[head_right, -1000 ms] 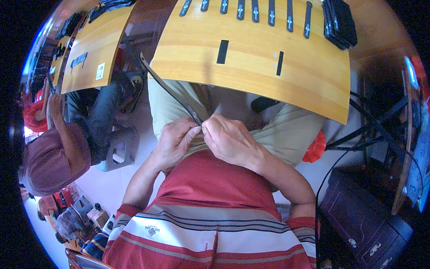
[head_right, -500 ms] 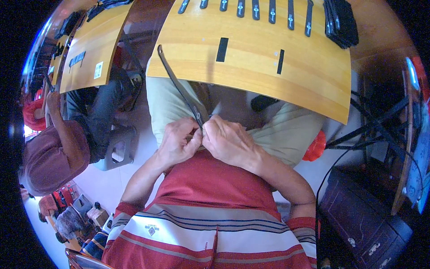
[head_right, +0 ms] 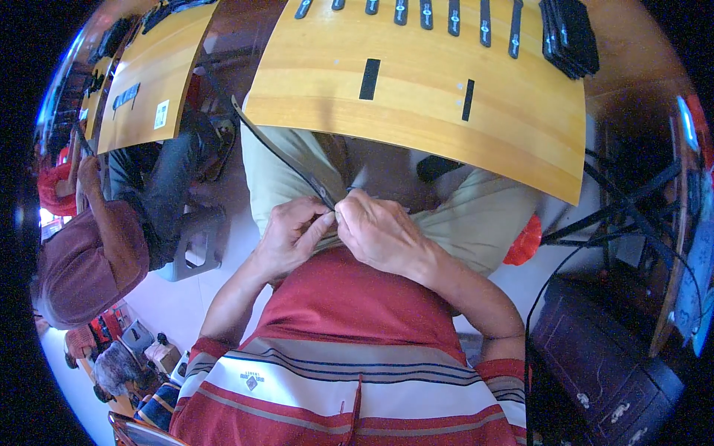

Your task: The recorder is inspecting and assembling small black straps with fasteners on a workbench.

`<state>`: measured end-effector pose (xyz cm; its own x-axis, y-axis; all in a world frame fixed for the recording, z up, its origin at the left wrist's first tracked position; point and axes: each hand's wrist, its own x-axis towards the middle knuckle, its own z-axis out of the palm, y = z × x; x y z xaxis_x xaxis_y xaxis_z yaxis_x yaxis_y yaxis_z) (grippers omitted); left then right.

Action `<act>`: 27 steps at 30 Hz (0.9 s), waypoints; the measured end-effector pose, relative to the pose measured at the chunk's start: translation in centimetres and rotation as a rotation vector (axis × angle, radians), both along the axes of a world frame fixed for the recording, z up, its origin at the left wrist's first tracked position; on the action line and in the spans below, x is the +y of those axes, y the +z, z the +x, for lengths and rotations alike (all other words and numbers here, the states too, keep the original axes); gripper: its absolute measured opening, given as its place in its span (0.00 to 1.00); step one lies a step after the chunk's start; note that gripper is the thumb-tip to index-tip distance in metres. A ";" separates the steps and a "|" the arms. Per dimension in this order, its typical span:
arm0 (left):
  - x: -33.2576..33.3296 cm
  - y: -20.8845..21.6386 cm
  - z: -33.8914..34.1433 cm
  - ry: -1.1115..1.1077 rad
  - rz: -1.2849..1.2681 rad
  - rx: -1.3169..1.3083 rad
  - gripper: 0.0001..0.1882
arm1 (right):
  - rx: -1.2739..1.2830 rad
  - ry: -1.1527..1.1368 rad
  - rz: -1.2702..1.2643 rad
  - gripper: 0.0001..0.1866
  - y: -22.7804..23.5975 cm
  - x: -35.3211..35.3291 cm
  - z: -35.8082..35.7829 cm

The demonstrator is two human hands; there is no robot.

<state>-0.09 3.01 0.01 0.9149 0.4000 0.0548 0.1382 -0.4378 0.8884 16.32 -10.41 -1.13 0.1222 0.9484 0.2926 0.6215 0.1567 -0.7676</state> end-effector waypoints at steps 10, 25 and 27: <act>-0.9 -0.8 0.0 0.014 0.070 -0.037 0.03 | -0.038 -0.023 -0.049 0.11 -0.9 -0.8 -0.8; -1.2 -0.7 -1.3 -0.015 0.078 -0.054 0.04 | -0.125 0.075 0.064 0.11 -0.5 -0.8 -0.9; -1.2 -0.5 -1.4 -0.029 0.087 -0.049 0.04 | -0.166 0.096 0.100 0.11 -0.3 -0.7 -0.7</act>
